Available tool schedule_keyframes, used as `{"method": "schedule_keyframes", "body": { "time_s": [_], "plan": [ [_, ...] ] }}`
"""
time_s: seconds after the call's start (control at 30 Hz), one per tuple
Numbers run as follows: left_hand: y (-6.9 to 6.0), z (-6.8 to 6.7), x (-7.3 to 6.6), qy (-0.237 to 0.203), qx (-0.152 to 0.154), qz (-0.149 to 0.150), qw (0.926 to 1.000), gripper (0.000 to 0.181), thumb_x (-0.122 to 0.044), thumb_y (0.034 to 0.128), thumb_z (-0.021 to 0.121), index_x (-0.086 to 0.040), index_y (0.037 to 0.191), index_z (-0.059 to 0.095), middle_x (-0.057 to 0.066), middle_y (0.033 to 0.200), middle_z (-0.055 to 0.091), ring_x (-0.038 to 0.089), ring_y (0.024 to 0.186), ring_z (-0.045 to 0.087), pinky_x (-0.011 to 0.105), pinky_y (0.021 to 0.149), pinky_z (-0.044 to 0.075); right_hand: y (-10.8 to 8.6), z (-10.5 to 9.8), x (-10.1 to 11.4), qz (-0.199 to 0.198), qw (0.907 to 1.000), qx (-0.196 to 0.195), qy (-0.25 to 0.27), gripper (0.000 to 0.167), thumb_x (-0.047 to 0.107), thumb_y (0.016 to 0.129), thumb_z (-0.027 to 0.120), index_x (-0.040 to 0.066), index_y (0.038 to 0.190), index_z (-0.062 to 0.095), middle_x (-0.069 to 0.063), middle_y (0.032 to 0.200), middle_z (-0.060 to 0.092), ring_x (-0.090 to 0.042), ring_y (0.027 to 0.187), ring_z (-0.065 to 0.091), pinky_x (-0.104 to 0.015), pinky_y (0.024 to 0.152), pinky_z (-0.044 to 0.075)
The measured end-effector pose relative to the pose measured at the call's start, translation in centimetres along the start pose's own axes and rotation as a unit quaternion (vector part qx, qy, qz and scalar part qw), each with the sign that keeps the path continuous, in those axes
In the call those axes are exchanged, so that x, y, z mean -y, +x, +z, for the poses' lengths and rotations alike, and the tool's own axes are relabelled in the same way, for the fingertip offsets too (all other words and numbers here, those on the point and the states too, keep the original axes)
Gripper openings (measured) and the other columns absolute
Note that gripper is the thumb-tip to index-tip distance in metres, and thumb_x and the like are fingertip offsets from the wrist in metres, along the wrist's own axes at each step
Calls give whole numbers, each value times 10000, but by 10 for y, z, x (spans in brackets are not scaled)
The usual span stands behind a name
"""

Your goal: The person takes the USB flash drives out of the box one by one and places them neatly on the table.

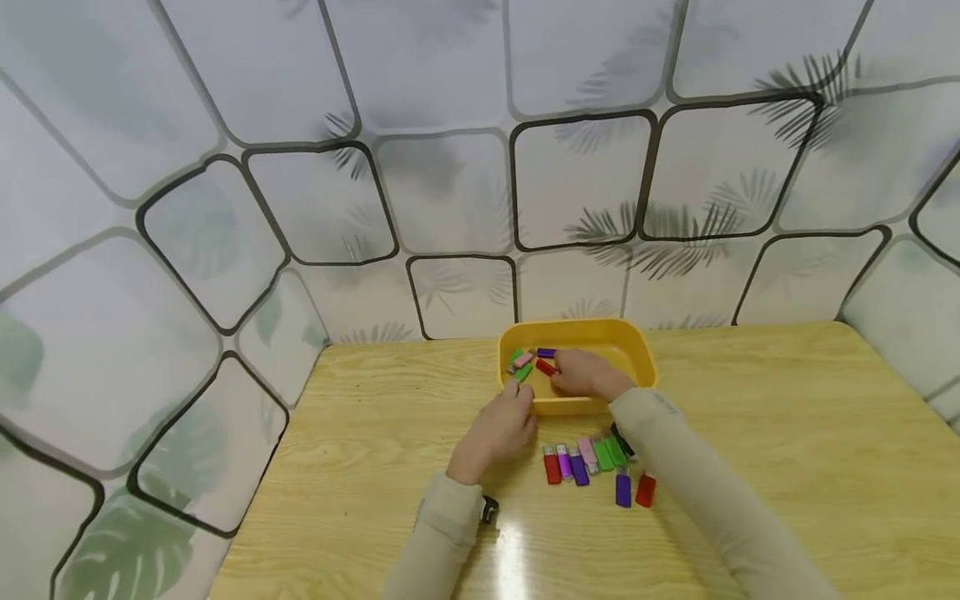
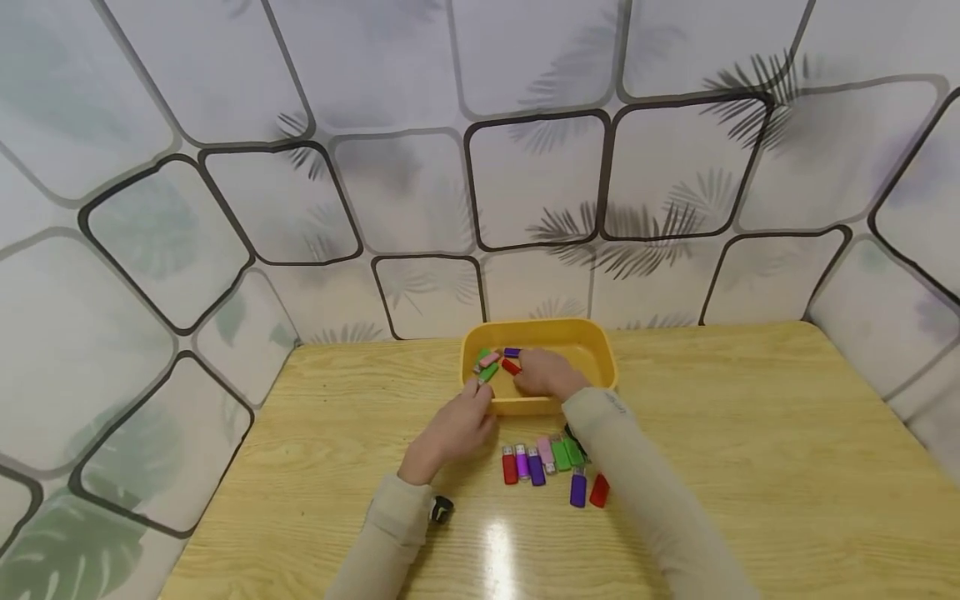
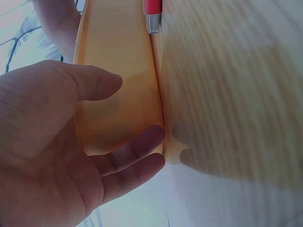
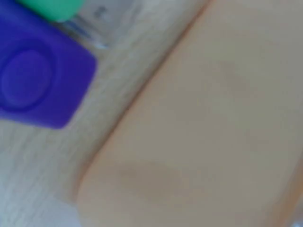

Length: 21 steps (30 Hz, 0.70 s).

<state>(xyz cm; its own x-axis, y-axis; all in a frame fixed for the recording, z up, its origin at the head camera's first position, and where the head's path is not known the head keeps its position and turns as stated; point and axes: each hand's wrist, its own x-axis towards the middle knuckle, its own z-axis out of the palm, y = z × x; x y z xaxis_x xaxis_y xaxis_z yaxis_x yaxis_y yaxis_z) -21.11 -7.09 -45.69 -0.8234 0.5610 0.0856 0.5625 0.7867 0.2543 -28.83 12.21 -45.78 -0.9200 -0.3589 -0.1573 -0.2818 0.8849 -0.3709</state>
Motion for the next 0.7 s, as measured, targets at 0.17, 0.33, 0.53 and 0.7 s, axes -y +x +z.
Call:
{"method": "schedule_keyframes", "body": {
  "time_s": [0.17,0.33,0.53,0.7],
  "plan": [
    [1,1,0,18,0,-13,10000,164,-184,1002,541,-50,1089,501,72,960,425,156,693,511,288,603,464,-11,-12,2,-40,10000,-28,19,183,143,886,572,104,717,515,9,620,419,-143,542,379,-281,527,305],
    [1,2,1,24,37,-10,10000,160,-181,998,549,-51,1074,495,71,953,421,155,682,502,283,583,446,-23,-19,1,-148,9986,-474,163,107,200,931,579,95,911,582,-18,769,584,-161,616,490,-293,569,393],
    [0,1,1,-63,98,-45,9999,177,-183,995,563,-51,1091,493,70,961,424,148,686,497,274,578,435,-39,-19,-2,-156,9924,-1070,582,154,231,941,632,82,978,615,-45,855,625,-167,643,501,-307,597,417],
    [1,0,1,-80,14,13,10000,176,-175,994,560,-45,1094,495,79,967,437,155,700,508,280,600,451,-60,-14,-1,-601,9722,-2033,998,129,190,922,674,77,944,616,-60,894,619,-152,657,478,-310,635,438]
  ]
}}
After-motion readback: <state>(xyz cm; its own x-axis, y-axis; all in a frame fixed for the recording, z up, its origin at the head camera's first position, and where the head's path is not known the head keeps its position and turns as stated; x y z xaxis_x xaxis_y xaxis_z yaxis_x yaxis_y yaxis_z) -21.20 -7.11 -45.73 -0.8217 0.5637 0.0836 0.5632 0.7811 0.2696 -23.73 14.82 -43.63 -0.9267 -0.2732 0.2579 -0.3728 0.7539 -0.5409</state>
